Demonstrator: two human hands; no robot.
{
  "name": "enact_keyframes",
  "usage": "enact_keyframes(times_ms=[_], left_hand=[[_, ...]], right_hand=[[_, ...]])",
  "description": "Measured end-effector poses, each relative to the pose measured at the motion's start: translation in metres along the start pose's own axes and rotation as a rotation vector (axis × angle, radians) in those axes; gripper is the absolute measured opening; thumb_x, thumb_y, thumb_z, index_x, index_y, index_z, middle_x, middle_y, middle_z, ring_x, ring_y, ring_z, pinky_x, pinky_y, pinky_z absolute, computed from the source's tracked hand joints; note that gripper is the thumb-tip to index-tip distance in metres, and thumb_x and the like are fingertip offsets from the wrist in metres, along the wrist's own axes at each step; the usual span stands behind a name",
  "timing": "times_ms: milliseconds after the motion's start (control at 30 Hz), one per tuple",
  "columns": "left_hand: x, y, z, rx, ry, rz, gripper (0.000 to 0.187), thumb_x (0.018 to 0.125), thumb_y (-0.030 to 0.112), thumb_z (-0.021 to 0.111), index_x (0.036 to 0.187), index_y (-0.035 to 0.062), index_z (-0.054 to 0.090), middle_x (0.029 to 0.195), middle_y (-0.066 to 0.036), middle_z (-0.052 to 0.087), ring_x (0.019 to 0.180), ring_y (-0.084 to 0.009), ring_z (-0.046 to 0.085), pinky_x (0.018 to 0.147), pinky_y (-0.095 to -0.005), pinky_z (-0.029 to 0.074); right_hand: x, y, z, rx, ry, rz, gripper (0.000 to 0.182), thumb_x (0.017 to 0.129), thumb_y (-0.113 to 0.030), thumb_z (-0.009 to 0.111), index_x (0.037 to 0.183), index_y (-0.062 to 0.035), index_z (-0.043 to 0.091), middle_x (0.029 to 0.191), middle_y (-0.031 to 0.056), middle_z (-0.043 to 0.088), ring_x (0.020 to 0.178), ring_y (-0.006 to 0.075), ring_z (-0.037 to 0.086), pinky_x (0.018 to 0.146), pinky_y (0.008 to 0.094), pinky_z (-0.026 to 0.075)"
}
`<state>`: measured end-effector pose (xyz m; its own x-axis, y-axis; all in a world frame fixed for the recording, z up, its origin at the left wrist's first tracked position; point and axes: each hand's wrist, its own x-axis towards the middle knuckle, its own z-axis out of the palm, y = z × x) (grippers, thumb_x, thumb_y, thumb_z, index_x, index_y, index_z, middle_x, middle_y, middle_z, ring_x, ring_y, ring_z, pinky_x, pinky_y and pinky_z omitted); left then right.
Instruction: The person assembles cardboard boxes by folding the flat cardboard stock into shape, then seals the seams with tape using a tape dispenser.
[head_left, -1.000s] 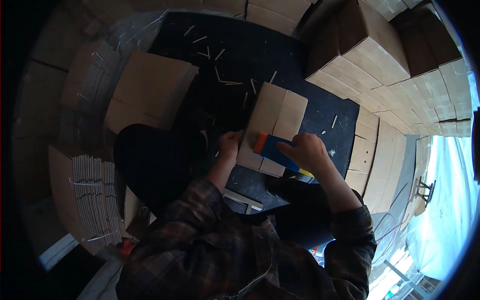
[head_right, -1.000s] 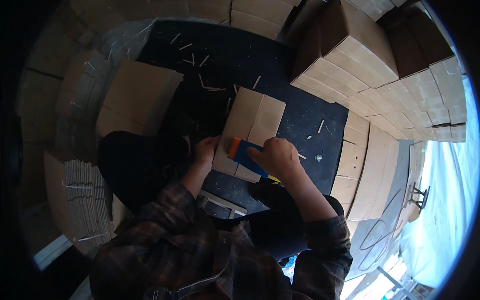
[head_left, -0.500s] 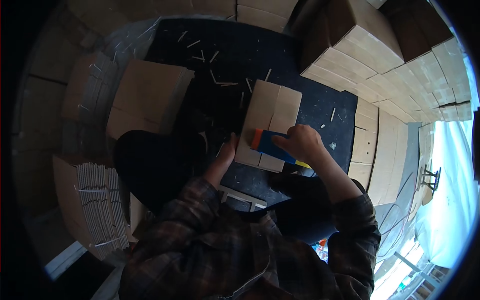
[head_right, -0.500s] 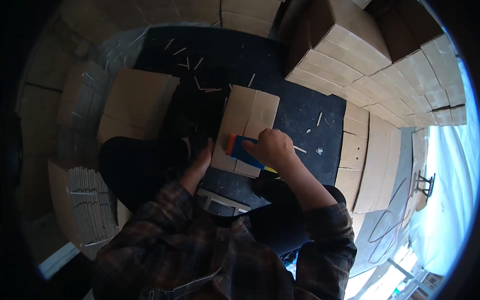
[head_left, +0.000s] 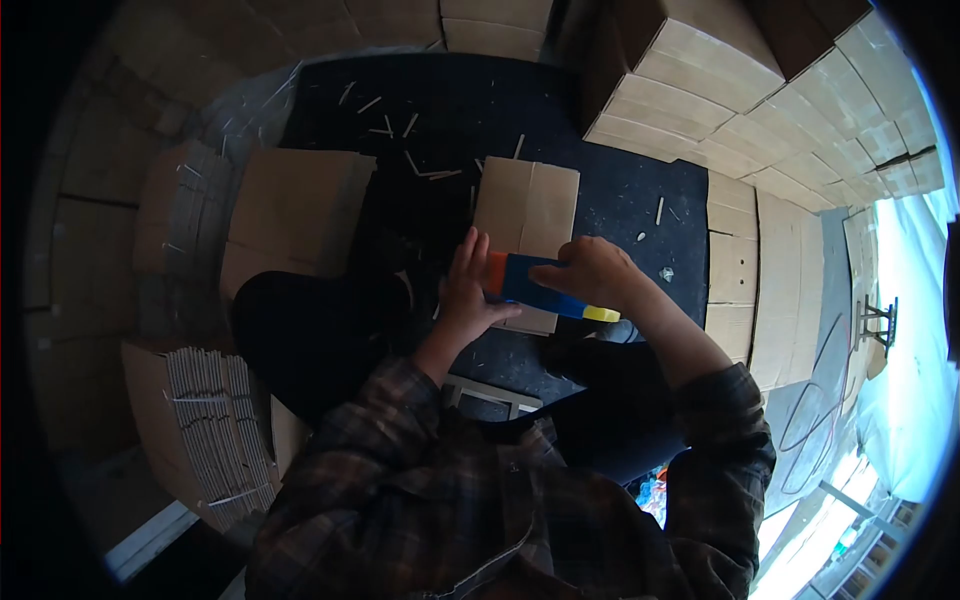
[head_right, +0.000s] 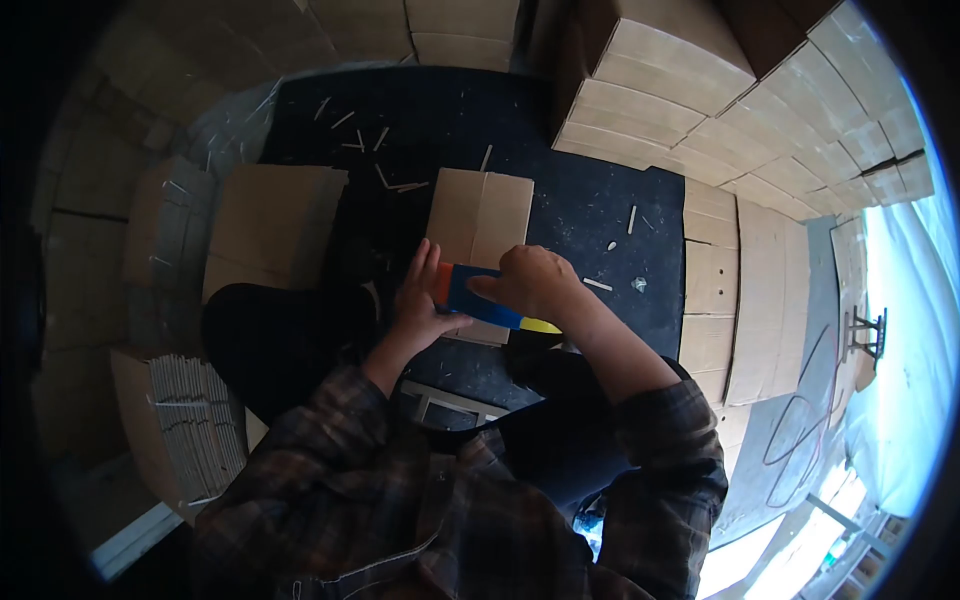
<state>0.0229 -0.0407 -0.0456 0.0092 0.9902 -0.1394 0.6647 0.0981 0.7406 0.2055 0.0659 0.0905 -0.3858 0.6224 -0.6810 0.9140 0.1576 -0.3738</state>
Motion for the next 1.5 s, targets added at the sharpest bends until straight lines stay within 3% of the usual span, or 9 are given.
enact_keyframes(times_ms=[67,167,500,800,900,1067,1300,1367,1500], left_hand=[[-0.004,0.010,-0.001,0.094,-0.070,-0.148,0.124,0.058,0.037,0.089,0.151,0.0167,0.010,0.160,-0.007,0.004,0.146,-0.0345,0.010,0.106,-0.0711,0.017],[-0.005,0.004,0.003,0.116,-0.044,-0.126,0.124,0.057,0.037,0.089,0.152,0.0207,0.010,0.160,-0.005,0.003,0.146,-0.0340,0.009,0.100,-0.0778,0.015],[-0.001,0.000,0.003,0.132,-0.041,-0.085,0.124,0.057,0.035,0.088,0.152,0.0203,0.011,0.160,-0.005,0.005,0.146,-0.0349,0.011,0.102,-0.0761,0.015],[0.000,-0.002,0.004,0.084,-0.028,-0.001,0.122,0.058,0.033,0.088,0.152,0.0174,0.012,0.159,-0.010,0.008,0.145,-0.0343,0.015,0.103,-0.0724,0.019],[0.001,-0.001,0.004,0.092,-0.034,-0.014,0.121,0.058,0.031,0.088,0.152,0.0149,0.013,0.159,-0.011,0.008,0.144,-0.0345,0.017,0.106,-0.0665,0.021],[0.002,-0.002,0.006,0.047,0.000,0.069,0.119,0.058,0.023,0.088,0.151,0.0085,0.014,0.158,-0.016,0.009,0.143,-0.0352,0.019,0.112,-0.0456,0.029],[-0.001,0.008,0.003,-0.034,0.002,0.039,0.117,0.062,0.017,0.087,0.151,0.0073,0.012,0.157,-0.016,0.011,0.142,-0.0333,0.023,0.114,-0.0431,0.028],[-0.003,-0.001,0.006,-0.417,-0.018,-0.064,0.109,0.069,0.016,0.084,0.151,0.0058,0.013,0.155,-0.013,0.022,0.140,-0.0289,0.028,0.113,-0.0390,0.029],[0.003,-0.030,0.017,-0.759,-0.064,-0.211,0.088,0.083,0.027,0.074,0.149,0.0048,0.020,0.148,-0.010,0.036,0.134,-0.0237,0.036,0.109,-0.0354,0.032]], right_hand=[[-0.007,0.011,0.002,0.092,-0.016,-0.003,0.061,0.086,-0.058,0.057,0.100,-0.0005,0.070,0.091,0.0174,0.069,0.086,0.0280,0.069,0.080,0.0359,0.054],[-0.012,0.022,0.001,0.096,-0.043,-0.061,0.059,0.086,-0.055,0.059,0.105,0.0005,0.068,0.092,0.0172,0.069,0.087,0.0275,0.068,0.080,0.0350,0.053],[-0.065,0.174,-0.010,0.329,0.018,0.017,0.045,0.083,-0.043,0.072,0.100,-0.0018,0.071,0.082,0.0153,0.069,0.073,0.0222,0.067,0.070,0.0321,0.052],[-0.009,0.184,0.033,0.312,-0.024,0.133,0.045,0.084,-0.042,0.069,0.101,-0.0006,0.070,0.086,0.0142,0.068,0.075,0.0209,0.067,0.070,0.0329,0.053],[0.008,0.177,0.044,0.293,-0.027,0.103,0.046,0.086,-0.045,0.067,0.099,-0.0013,0.070,0.086,0.0142,0.067,0.075,0.0210,0.066,0.069,0.0332,0.053],[0.028,0.140,0.032,0.172,-0.120,0.145,0.053,0.085,-0.052,0.062,0.103,-0.0033,0.069,0.091,0.0148,0.068,0.084,0.0261,0.067,0.073,0.0353,0.053],[0.044,0.092,0.046,-0.060,-0.078,0.115,0.037,0.087,-0.038,0.060,0.101,-0.0059,0.072,0.099,0.0157,0.070,0.093,0.0288,0.068,0.079,0.0359,0.053],[0.047,0.086,0.057,-0.119,0.013,0.146,0.034,0.086,-0.035,0.060,0.101,-0.0076,0.072,0.103,0.0148,0.070,0.097,0.0275,0.068,0.080,0.0365,0.053],[0.073,0.081,0.097,-0.174,0.128,0.194,0.026,0.087,-0.027,0.058,0.100,-0.0101,0.073,0.102,0.0091,0.071,0.096,0.0270,0.069,0.076,0.0397,0.051]])
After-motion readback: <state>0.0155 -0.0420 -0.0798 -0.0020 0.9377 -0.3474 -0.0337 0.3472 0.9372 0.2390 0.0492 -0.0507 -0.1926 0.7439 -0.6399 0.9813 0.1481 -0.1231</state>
